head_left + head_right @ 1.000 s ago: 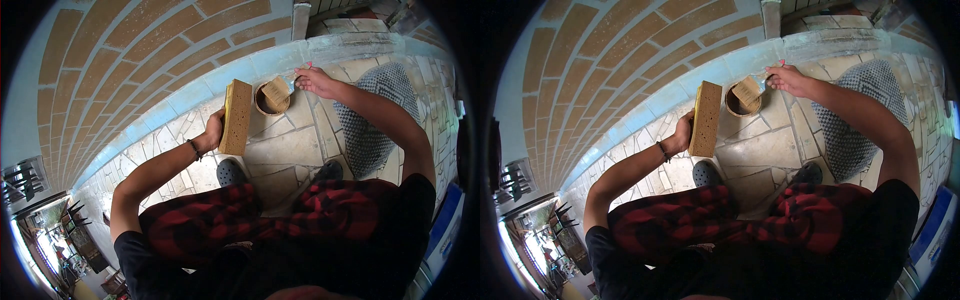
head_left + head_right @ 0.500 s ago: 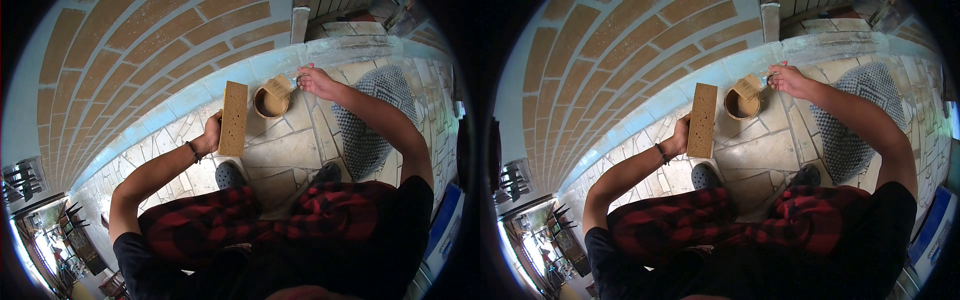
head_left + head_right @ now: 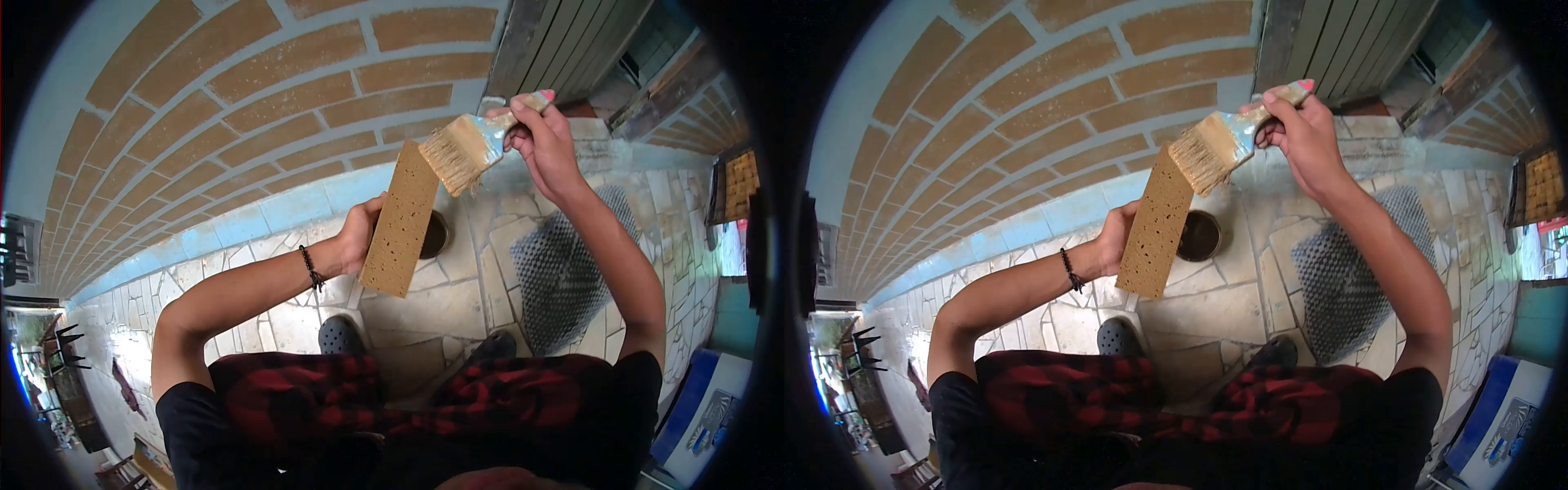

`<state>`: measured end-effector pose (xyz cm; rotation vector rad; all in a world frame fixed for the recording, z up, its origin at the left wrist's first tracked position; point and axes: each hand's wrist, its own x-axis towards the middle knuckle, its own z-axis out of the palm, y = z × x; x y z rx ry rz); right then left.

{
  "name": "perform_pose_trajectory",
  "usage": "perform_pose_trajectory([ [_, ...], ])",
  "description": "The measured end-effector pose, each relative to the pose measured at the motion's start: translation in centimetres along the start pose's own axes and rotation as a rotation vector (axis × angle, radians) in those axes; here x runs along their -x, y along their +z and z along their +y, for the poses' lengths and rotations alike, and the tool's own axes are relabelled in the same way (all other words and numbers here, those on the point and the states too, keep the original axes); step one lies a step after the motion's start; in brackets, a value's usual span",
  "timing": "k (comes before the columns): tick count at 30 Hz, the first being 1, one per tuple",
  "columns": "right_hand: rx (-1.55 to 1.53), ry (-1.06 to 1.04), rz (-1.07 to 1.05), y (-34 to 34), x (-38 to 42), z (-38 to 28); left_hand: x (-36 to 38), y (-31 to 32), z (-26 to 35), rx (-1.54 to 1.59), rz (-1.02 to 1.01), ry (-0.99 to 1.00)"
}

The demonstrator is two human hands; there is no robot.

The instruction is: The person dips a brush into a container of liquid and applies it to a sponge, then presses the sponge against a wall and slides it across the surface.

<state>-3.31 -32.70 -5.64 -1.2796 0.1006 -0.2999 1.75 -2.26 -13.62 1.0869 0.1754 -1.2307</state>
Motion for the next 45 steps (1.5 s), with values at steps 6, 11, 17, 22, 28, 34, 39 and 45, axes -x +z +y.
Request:
perform_pose_trajectory([
  [6, 0.17, -0.388, 0.032, 1.5, 1.6, -3.2, 0.8, 3.4, 2.3, 0.134, -0.21, 0.016],
  [11, 0.213, -0.548, 0.017, 2.0, 3.2, -3.5, 0.0, 4.2, 2.5, 0.105, -0.227, 0.078],
  [17, 0.271, -0.577, -0.023, 2.0, 3.4, -2.8, 0.6, 5.3, 1.9, 0.064, -0.176, 0.043],
  [22, 0.341, -0.659, 0.083, 0.8, 1.6, -3.3, 0.6, 5.3, 1.5, 0.016, -0.143, 0.027],
  [28, 0.25, -0.58, -0.004, 1.5, 3.9, -3.4, 0.6, 5.0, 1.5, -0.004, -0.143, 0.032],
  [34, 0.333, -0.613, 0.051, -0.1, 2.9, -3.4, 1.1, 5.1, 1.0, -0.079, -0.179, 0.038],
  [39, 0.268, -0.59, 0.033, 0.5, 4.1, -4.7, 2.0, 5.1, 1.2, -0.097, -0.186, 0.061],
  [45, 0.298, -0.614, 0.01, 0.6, 3.8, -3.8, 2.5, 5.0, 1.1, -0.121, -0.188, 0.073],
])
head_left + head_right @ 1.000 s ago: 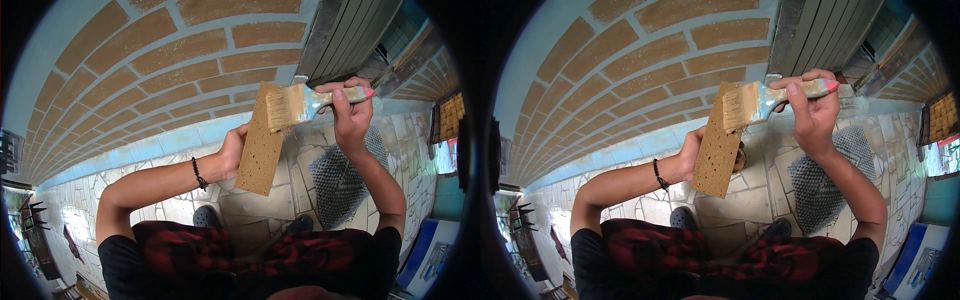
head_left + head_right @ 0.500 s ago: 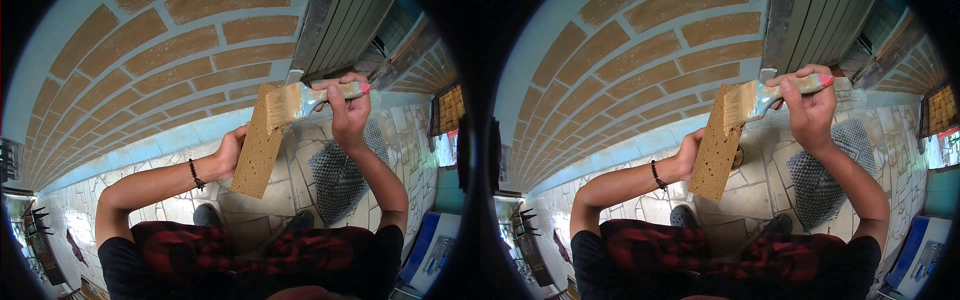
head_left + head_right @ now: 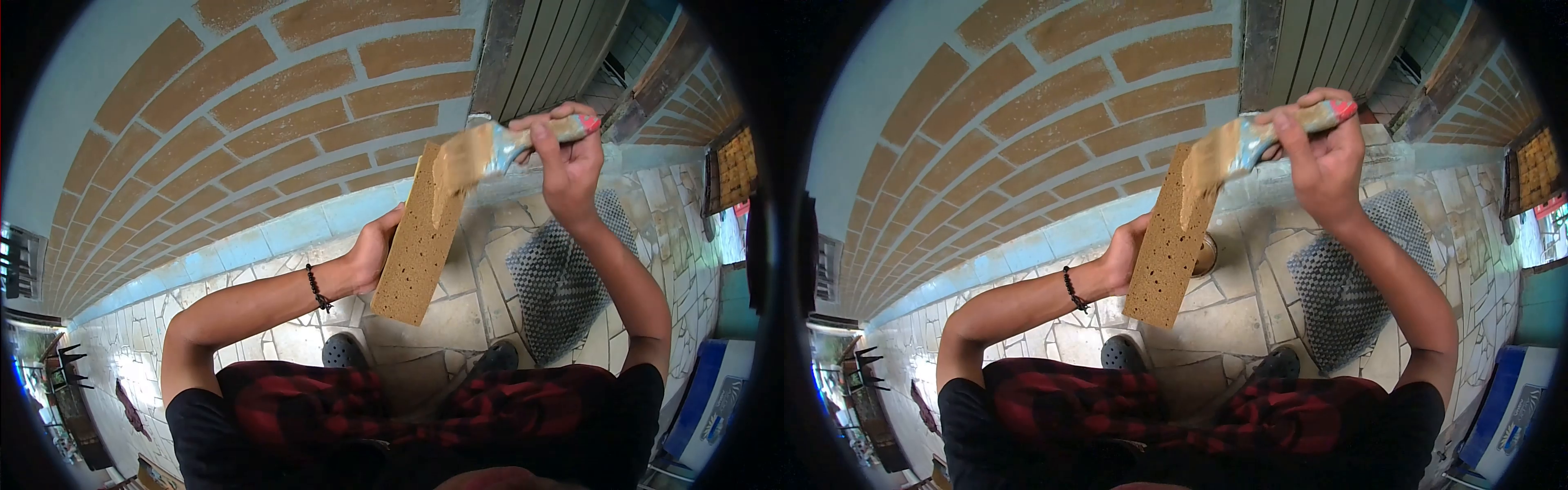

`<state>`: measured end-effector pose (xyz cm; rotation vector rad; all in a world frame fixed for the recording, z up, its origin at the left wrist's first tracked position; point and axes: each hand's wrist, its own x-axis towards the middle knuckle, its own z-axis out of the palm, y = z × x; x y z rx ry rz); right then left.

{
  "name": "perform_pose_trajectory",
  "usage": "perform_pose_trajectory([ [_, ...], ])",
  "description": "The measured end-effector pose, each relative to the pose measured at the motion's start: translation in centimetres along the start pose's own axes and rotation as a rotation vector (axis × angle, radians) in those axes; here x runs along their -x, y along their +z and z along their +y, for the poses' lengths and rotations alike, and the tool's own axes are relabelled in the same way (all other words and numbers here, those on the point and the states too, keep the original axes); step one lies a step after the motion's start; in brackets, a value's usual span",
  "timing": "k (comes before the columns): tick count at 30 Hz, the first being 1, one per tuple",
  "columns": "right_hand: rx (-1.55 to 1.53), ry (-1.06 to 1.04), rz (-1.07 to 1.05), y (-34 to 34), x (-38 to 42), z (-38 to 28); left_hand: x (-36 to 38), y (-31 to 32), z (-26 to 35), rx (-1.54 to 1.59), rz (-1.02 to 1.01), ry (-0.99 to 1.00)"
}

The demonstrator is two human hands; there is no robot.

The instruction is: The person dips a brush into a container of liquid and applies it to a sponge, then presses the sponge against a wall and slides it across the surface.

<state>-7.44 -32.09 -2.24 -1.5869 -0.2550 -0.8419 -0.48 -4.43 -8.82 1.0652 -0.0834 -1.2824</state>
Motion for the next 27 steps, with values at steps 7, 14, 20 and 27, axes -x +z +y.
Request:
perform_pose_trajectory([
  [7, -0.023, -0.01, 0.108, -0.8, -1.0, -1.6, 0.9, 0.8, 0.3, 0.021, 0.069, 0.036],
  [14, -0.046, -0.105, -0.131, 1.2, 0.3, -3.9, 0.5, 0.2, 1.7, 0.015, 0.248, 0.088],
  [20, -0.107, 0.191, -0.257, 1.1, 0.7, -4.2, -0.3, -1.2, 2.2, 0.077, 0.237, 0.085],
  [27, -0.107, 0.129, -0.402, 1.4, 0.4, -5.0, -1.2, -3.0, 1.2, 0.088, 0.097, -0.069],
])
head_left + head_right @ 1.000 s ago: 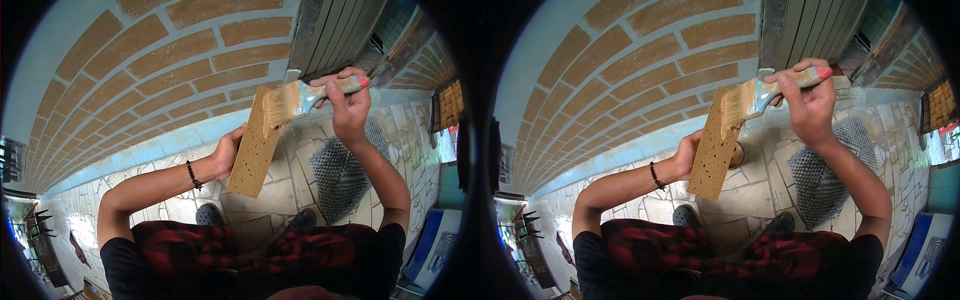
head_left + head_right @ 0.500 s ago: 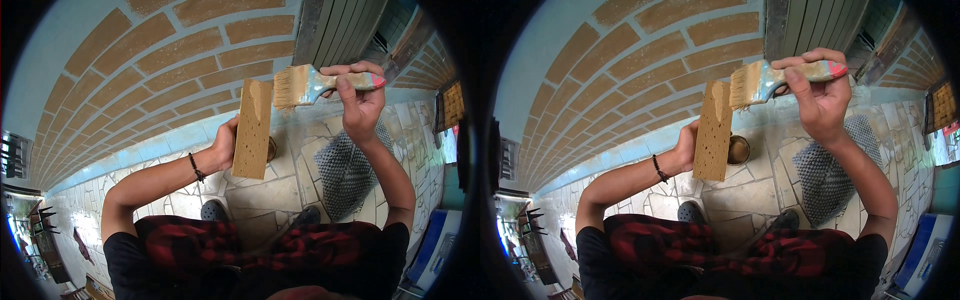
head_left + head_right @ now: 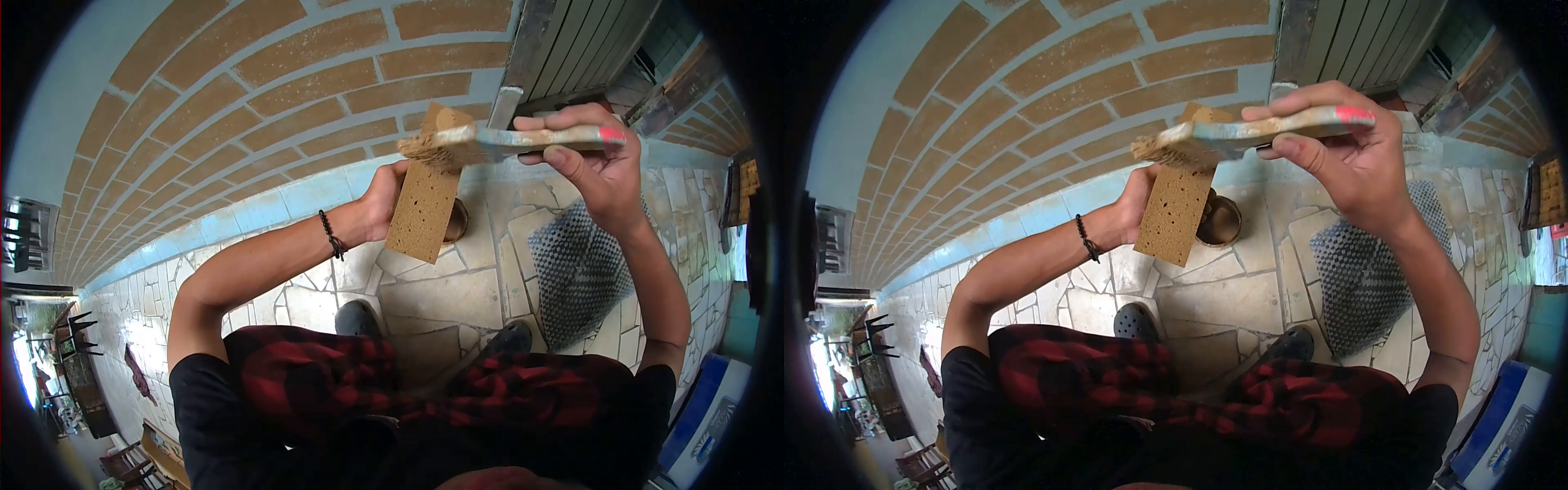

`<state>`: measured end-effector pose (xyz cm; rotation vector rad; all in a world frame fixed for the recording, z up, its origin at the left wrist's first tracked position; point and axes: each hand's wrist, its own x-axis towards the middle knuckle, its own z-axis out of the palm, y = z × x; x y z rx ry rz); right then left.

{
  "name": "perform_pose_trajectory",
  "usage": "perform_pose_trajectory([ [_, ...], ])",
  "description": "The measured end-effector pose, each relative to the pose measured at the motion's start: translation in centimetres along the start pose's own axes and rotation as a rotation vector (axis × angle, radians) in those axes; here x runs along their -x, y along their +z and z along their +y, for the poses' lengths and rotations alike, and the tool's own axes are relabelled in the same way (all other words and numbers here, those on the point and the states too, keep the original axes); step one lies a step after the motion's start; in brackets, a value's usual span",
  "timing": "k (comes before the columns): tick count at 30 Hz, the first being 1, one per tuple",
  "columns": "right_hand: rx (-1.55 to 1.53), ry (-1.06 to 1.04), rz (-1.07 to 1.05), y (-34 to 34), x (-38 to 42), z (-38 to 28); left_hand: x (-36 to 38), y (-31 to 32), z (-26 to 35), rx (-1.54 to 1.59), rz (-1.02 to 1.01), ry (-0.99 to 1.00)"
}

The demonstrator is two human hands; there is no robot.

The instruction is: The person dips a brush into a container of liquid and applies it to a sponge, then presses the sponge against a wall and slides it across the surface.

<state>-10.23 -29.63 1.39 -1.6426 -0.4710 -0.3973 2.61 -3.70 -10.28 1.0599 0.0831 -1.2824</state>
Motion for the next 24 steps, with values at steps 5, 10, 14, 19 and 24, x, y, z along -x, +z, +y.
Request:
perform_pose_trajectory([
  [5, 0.311, -0.219, -0.251, 0.4, 0.1, -1.0, 0.0, -0.4, 0.2, 0.054, -0.044, -0.06],
  [10, 0.259, -0.277, -0.324, 1.7, 0.6, -1.1, 0.0, -0.9, 0.8, 0.035, -0.108, -0.087],
  [14, 0.263, -0.225, -0.272, 1.6, 1.0, -0.7, -1.2, -2.2, 0.6, 0.139, -0.144, -0.096],
  [19, 0.224, -0.175, -0.258, 2.4, 1.4, 0.0, -0.2, -0.5, 1.1, 0.044, 0.026, -0.048],
  [24, 0.297, -0.115, -0.169, 1.9, 1.3, 1.3, 1.0, 1.3, 1.6, 0.022, 0.09, -0.023],
])
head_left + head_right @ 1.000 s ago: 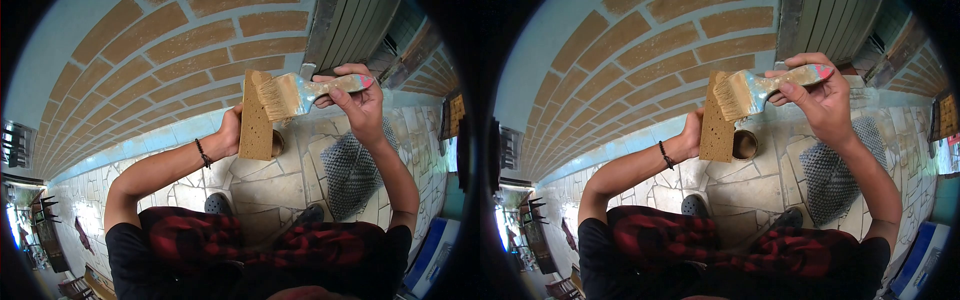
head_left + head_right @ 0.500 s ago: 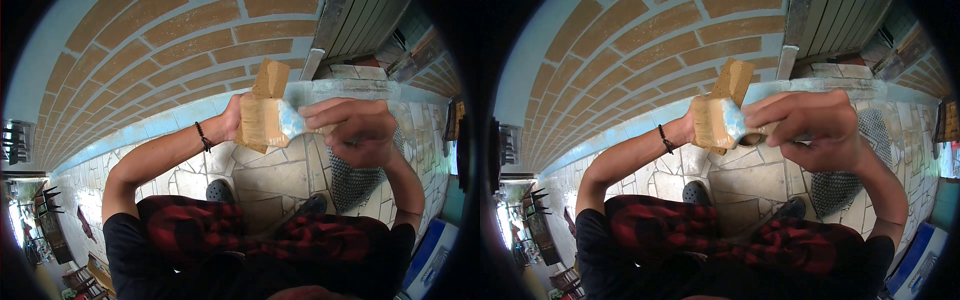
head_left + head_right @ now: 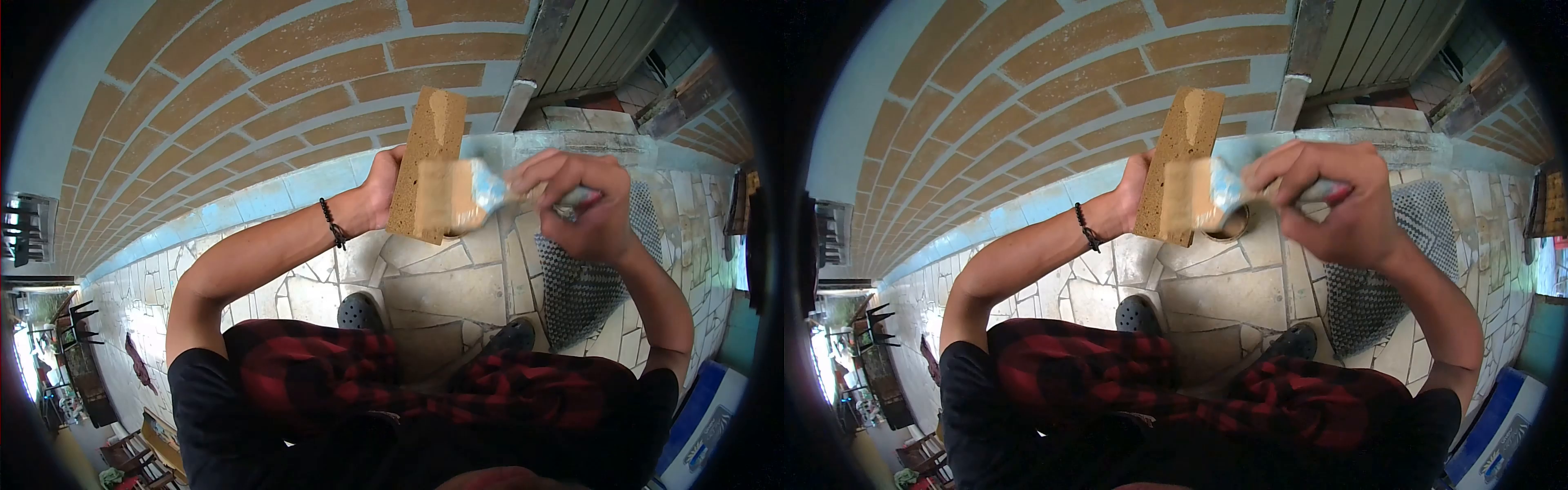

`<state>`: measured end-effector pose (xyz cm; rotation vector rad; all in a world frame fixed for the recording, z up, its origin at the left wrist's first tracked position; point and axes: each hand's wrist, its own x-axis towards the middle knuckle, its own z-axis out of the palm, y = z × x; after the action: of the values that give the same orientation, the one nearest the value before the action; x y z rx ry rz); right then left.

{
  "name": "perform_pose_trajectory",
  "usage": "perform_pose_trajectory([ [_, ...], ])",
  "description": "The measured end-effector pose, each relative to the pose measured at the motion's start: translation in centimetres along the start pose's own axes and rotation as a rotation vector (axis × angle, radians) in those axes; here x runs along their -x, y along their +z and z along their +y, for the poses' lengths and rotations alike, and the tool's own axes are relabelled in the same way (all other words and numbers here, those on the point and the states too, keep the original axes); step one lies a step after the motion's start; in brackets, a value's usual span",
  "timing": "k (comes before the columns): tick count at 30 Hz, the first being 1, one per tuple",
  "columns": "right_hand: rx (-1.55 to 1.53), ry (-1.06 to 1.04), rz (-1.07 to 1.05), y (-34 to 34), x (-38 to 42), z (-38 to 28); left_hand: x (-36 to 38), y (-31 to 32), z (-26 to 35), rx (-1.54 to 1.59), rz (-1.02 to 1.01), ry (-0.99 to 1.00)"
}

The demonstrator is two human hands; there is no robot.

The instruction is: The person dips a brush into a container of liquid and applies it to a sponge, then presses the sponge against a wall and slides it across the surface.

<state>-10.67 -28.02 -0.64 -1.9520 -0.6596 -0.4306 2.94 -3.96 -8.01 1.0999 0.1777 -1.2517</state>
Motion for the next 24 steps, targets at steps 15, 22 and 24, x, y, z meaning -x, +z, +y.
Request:
perform_pose_trajectory([
  [15, 0.071, 0.119, 0.132, -1.0, 0.0, 1.8, -1.5, -2.0, -0.8, -0.097, -0.053, 0.008],
  [22, -0.008, 0.118, -0.102, -1.2, 0.1, 0.9, -0.6, -0.3, -1.2, 0.064, 0.018, 0.008],
  [24, 0.052, 0.152, -0.056, -1.3, 0.3, 1.5, -1.2, -1.0, -1.4, 0.029, -0.027, 0.009],
])
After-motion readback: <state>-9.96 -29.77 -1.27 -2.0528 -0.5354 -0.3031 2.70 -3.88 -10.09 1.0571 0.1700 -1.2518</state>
